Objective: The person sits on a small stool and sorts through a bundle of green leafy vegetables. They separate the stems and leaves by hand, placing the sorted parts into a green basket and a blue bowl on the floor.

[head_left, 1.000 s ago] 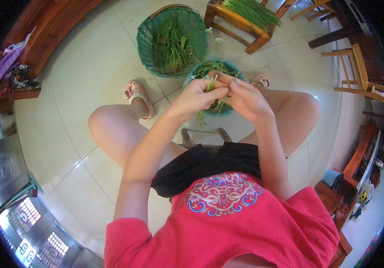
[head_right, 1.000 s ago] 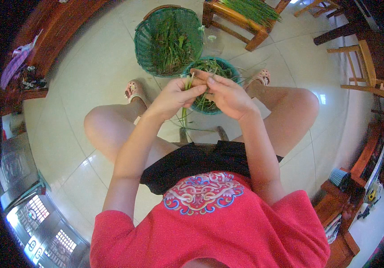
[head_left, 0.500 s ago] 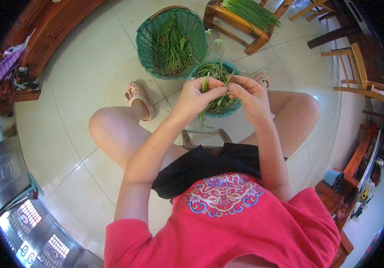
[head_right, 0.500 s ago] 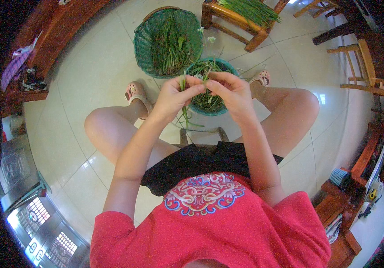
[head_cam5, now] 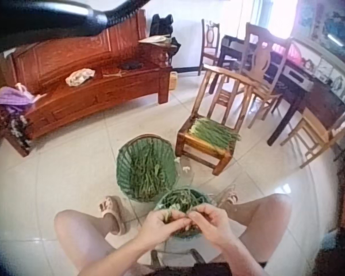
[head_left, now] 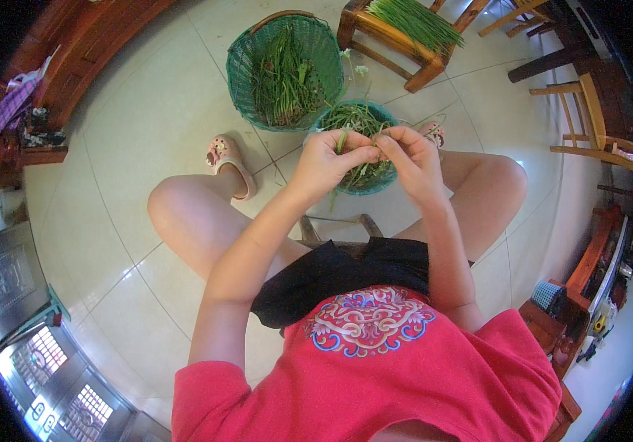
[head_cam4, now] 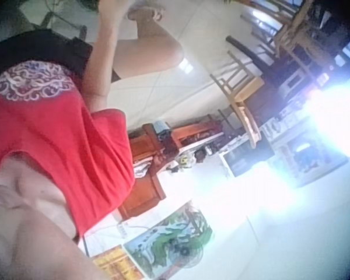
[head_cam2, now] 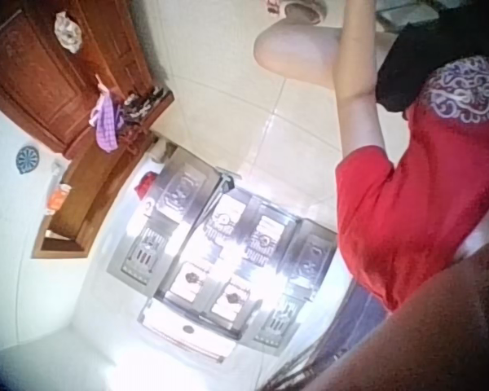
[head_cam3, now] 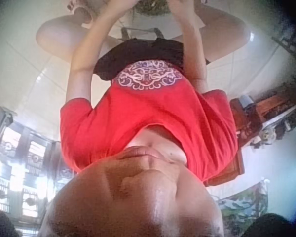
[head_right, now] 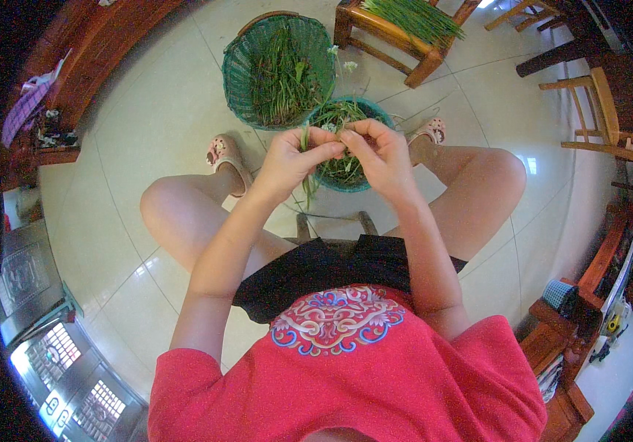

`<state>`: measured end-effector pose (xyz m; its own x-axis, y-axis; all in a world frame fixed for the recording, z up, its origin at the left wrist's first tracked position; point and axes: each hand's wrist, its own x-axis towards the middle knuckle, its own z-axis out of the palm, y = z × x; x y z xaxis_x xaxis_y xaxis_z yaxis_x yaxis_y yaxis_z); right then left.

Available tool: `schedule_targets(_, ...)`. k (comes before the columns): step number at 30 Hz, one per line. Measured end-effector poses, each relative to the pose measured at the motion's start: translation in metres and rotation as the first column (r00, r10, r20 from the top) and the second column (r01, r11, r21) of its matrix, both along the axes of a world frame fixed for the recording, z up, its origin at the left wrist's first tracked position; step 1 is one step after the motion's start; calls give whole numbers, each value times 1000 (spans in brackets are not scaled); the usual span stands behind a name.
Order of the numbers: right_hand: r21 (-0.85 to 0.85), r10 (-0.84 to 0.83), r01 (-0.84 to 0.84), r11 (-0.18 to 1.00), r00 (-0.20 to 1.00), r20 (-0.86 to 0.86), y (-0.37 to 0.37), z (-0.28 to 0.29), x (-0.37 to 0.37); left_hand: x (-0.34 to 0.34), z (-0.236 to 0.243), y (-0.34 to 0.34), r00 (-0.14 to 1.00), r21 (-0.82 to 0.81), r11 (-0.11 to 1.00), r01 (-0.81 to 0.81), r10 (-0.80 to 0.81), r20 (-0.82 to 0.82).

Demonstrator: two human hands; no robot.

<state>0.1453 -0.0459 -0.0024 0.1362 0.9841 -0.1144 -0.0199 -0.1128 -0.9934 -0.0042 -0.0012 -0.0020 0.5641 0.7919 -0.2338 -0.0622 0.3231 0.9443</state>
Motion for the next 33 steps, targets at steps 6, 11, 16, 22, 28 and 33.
schedule_targets(6, 93, 135, -140, 986, 989, 62, 0, 2, 8, -6, -4, 4, 954, -462, 865, 196, -60, 293)
schedule_targets(11, 131, 190, -191, 973, 982, 20, 1, 1, 11, -9, -7, 7, 914, -532, 786, 316, -101, 393)
schedule_targets(16, 149, 220, -225, 963, 974, 46, 2, 3, 12, -9, -8, 6, 901, -540, 767, 346, -111, 419)
schedule_targets(22, 193, 217, -229, 954, 973, 80, 1, 3, 9, -9, -8, 6, 893, -530, 766, 362, -122, 434)
schedule_targets(28, 157, 185, -210, 965, 970, 156, 1, 5, 7, -9, -7, 6, 905, -525, 780, 340, -120, 408)
schedule_targets(33, 129, 141, -147, 981, 989, 52, 3, 9, 16, -10, -7, 5, 910, -526, 781, 337, -127, 394)
